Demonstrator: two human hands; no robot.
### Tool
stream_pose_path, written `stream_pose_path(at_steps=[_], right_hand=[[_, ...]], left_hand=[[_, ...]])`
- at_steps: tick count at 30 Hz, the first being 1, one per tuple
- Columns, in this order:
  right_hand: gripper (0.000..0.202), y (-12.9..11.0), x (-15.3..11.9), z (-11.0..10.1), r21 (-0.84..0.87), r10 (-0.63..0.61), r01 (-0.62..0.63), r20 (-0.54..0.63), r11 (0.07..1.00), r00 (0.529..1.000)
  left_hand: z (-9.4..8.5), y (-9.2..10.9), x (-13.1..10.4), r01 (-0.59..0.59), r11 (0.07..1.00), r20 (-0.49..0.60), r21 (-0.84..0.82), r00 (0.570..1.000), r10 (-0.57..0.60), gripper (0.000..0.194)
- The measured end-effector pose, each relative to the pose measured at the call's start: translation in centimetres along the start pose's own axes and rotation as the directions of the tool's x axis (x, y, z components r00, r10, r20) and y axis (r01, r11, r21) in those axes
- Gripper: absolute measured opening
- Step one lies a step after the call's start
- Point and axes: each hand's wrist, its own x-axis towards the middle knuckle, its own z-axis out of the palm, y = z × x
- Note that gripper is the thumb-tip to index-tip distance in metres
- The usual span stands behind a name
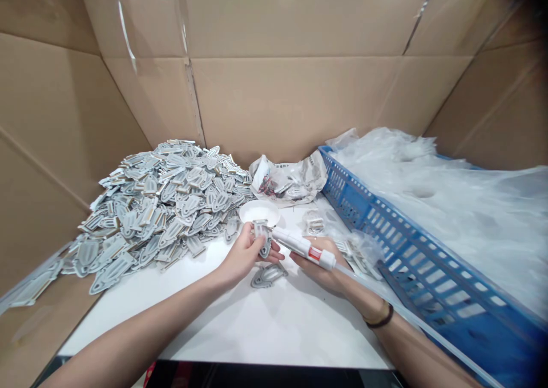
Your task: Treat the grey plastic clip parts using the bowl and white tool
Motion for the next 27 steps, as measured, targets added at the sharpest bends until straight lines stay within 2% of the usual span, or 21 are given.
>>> stream_pose_path(at_steps=[6,11,18,27], right_hand=[[0.036,0.31,-0.01,0.01,-0.019,-0.095,0.094,-0.025,0.995,0.995],[0.034,0.62,-0.07,0.17,-0.04,-0.14,0.138,-0.036,0.99,0.99],[0.029,0.52,-0.04,0.24,-0.071,-0.161,0.157,-0.056,0.985,0.985],[0.029,0.39,0.03,0.13,-0.078,-0.154,0.15,-0.049,0.986,0.987]], left_hand=[[0.05,0.06,-0.02,-0.109,0.992,0.022,0.07,0.994,0.108,0.042],[0.12,-0.07,-0.12,-0.143,0.987,0.048,0.076,0.989,0.14,0.04],[0.43,-0.13,-0.19,-0.142,0.988,0.058,0.059,0.989,0.138,0.046],[0.56,-0.1,-0.32,-0.133,0.99,0.056,0.046,0.99,0.131,0.041]])
